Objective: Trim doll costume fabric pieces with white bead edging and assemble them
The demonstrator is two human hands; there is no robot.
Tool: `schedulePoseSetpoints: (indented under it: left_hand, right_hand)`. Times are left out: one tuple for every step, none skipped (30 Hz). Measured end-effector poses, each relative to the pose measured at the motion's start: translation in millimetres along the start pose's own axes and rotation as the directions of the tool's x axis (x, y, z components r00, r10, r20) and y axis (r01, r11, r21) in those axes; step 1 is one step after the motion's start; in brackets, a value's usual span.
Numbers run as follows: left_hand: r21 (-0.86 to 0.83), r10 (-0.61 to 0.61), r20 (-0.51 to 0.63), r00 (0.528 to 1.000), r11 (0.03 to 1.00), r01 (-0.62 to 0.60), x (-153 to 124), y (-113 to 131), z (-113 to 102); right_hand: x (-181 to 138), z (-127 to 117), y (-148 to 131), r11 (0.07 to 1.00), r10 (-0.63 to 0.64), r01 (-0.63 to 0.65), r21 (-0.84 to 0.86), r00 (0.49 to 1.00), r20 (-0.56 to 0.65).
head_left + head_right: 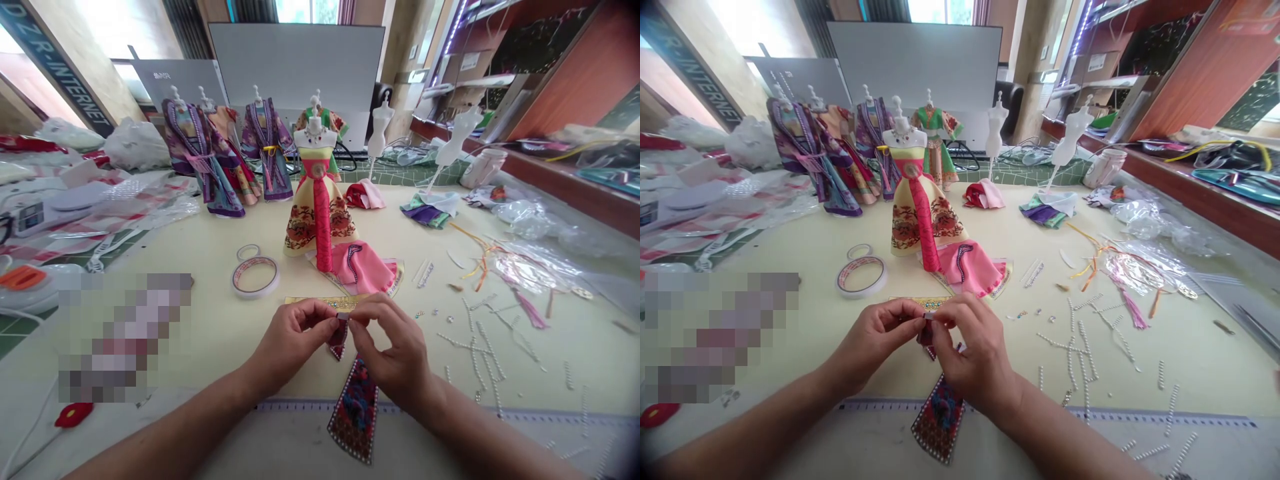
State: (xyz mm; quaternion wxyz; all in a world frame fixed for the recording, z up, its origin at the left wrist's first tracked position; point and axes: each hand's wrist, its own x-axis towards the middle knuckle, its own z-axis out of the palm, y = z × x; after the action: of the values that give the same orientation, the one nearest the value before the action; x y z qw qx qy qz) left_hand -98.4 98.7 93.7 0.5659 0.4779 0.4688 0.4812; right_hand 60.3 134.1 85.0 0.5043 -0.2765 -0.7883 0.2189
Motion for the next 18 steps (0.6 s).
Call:
schedulePoseSetpoints:
  left_hand:
    - [0.018, 0.009, 0.002, 1.0, 1.0, -0.009, -0.2, -0.3, -0.1]
    - [0.04, 0.019, 0.006, 1.0, 0.999, -0.019, -0.5, -0.6, -0.3]
    - [0.065, 0.03, 0.012, 0.999, 0.997, -0.03, -0.7, -0.8, -0.4]
    - [0.092, 0.041, 0.018, 0.999, 0.995, -0.042, -1.0, -0.7, -0.5]
    - [0.119, 0.051, 0.023, 0.998, 0.991, -0.054, -1.3, -0.4, -0.5]
    - [0.148, 0.063, 0.028, 0.998, 0.987, -0.067, -1.5, 0.2, -0.5]
    - [0.18, 0.078, 0.03, 0.997, 0.98, -0.082, -1.7, 1.0, -0.4]
    - [0.215, 0.094, 0.032, 0.995, 0.972, -0.098, -1.8, 2.0, -0.2]
    - [0.252, 0.113, 0.03, 0.993, 0.961, -0.117, -1.9, 3.0, 0.1]
    - [0.292, 0.133, 0.027, 0.991, 0.947, -0.135, -2.0, 4.1, 0.4]
    - [0.332, 0.155, 0.021, 0.988, 0.931, -0.153, -2.1, 4.9, 0.8]
    - [0.372, 0.177, 0.017, 0.984, 0.913, -0.17, -2.2, 5.6, 1.1]
    - [0.409, 0.199, 0.012, 0.98, 0.894, -0.186, -2.3, 6.0, 1.4]
    - [0.444, 0.221, 0.01, 0.975, 0.873, -0.202, -2.5, 6.0, 1.6]
    - [0.477, 0.242, 0.008, 0.97, 0.852, -0.216, -2.6, 5.7, 1.8]
    - [0.508, 0.263, 0.008, 0.965, 0.83, -0.23, -2.9, 5.0, 1.8]
    - [0.533, 0.284, 0.007, 0.959, 0.81, -0.244, -3.1, 4.2, 1.8]
    - [0.555, 0.305, 0.008, 0.952, 0.791, -0.258, -3.4, 3.1, 1.8]
  right_hand:
    - [-0.5, 0.5, -0.1, 0.999, -0.044, 0.044, -0.016, 0.999, 0.019]
    - [-1.0, 1.1, 0.0, 0.997, -0.072, 0.073, -0.033, 0.997, 0.037]
    - [-1.5, 1.7, 0.2, 0.995, -0.085, 0.088, -0.051, 0.995, 0.049]
    - [-1.8, 2.2, 0.6, 0.994, -0.088, 0.092, -0.066, 0.995, 0.056]
    - [-2.0, 2.6, 0.9, 0.993, -0.083, 0.087, -0.077, 0.995, 0.06]
    - [-2.1, 2.8, 1.3, 0.993, -0.072, 0.077, -0.086, 0.995, 0.064]
    - [-2.2, 2.8, 1.5, 0.993, -0.06, 0.066, -0.095, 0.996, 0.069]
    - [-2.2, 2.7, 1.7, 0.993, -0.048, 0.056, -0.103, 0.996, 0.073]
    - [-2.2, 2.5, 1.8, 0.993, -0.038, 0.047, -0.111, 0.996, 0.078]
    - [-2.2, 2.3, 1.7, 0.992, -0.031, 0.04, -0.119, 0.996, 0.082]
    - [-2.2, 2.1, 1.7, 0.991, -0.026, 0.037, -0.127, 0.996, 0.083]
    - [-2.3, 1.9, 1.5, 0.99, -0.022, 0.033, -0.135, 0.996, 0.081]
    - [-2.4, 1.7, 1.4, 0.989, -0.018, 0.029, -0.142, 0.997, 0.08]
    - [-2.4, 1.6, 1.2, 0.989, -0.017, 0.029, -0.148, 0.997, 0.079]
    - [-2.5, 1.6, 1.1, 0.988, -0.018, 0.03, -0.152, 0.997, 0.081]
    - [-2.4, 1.5, 1.0, 0.987, -0.019, 0.032, -0.155, 0.996, 0.084]
    - [-2.3, 1.5, 0.9, 0.987, -0.025, 0.038, -0.156, 0.996, 0.087]
    - [-2.2, 1.5, 0.8, 0.987, -0.03, 0.044, -0.157, 0.995, 0.091]
